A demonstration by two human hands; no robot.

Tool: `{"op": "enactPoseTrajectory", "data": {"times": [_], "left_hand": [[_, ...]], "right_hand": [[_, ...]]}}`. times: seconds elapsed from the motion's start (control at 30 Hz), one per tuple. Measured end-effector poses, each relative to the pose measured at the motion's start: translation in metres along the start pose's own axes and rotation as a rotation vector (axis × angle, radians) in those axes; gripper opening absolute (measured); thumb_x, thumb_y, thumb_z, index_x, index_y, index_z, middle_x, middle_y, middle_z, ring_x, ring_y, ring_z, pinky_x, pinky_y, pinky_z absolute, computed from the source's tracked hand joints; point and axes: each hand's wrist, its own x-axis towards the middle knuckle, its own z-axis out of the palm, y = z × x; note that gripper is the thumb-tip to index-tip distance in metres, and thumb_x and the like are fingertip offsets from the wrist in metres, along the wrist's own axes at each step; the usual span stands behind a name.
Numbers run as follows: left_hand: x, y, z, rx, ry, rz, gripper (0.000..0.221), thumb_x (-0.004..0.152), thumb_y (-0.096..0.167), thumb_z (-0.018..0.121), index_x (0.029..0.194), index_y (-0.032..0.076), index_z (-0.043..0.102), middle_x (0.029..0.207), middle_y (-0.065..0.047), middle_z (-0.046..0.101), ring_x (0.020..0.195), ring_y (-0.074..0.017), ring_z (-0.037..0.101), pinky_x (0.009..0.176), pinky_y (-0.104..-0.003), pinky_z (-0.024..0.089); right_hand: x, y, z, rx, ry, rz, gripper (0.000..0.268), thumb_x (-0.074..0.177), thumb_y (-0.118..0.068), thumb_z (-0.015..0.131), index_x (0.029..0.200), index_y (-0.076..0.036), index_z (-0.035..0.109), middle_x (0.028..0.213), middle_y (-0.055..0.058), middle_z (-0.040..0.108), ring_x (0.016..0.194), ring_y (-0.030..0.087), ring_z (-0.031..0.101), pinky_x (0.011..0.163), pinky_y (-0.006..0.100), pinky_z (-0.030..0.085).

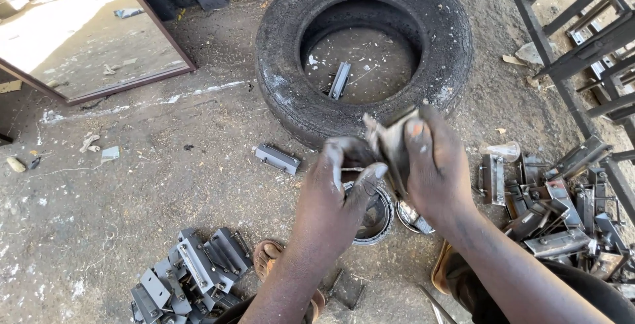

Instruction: Painting small metal brackets using a paintbrush and a small container of paint in a workshop environment.

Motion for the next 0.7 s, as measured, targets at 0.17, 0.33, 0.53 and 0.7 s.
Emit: {"op": "enactPoseTrajectory", "data": {"times": [0.17,0.33,0.53,0.7], "left_hand": [[-0.010,-0.030,0.029,0.269,-0.014,-0.055,0.056,0.088,0.031,0.079,0.124,-0.003,0.053,0.106,-0.025,0.062,0.098,-0.0481,0.071,0.080,-0.060,0.062],[-0.003,-0.032,0.041,0.378,-0.106,-0.217,0.063,0.083,0.030,0.080,0.129,0.002,0.048,0.115,-0.022,0.057,0.103,-0.0541,0.067,0.082,-0.065,0.061],[0.001,-0.029,0.039,0.352,-0.117,-0.436,0.038,0.094,0.022,0.057,0.121,0.002,0.039,0.105,-0.026,0.069,0.095,-0.0500,0.074,0.077,-0.060,0.064],[0.001,-0.055,0.029,-0.047,0.040,-0.597,0.031,0.087,0.015,0.046,0.114,0.003,0.055,0.089,-0.016,0.067,0.086,-0.0291,0.071,0.071,-0.048,0.059]], "right_hand": [[0.015,0.009,0.007,0.104,-0.008,0.257,0.022,0.110,-0.017,0.040,0.109,0.002,0.051,0.084,0.012,0.044,0.076,0.026,0.048,0.071,0.043,0.043],[0.010,0.019,0.011,0.132,-0.069,0.388,0.013,0.109,-0.015,0.044,0.112,-0.004,0.051,0.085,0.002,0.039,0.073,0.018,0.046,0.065,0.033,0.041],[0.016,0.024,0.014,0.228,-0.170,0.198,0.036,0.102,-0.015,0.057,0.135,-0.002,0.061,0.112,0.020,0.063,0.108,0.026,0.063,0.087,0.044,0.059],[0.018,0.013,0.004,0.195,-0.306,0.074,0.028,0.103,-0.011,0.054,0.124,0.001,0.068,0.105,0.017,0.066,0.099,0.022,0.063,0.083,0.038,0.058]]}}
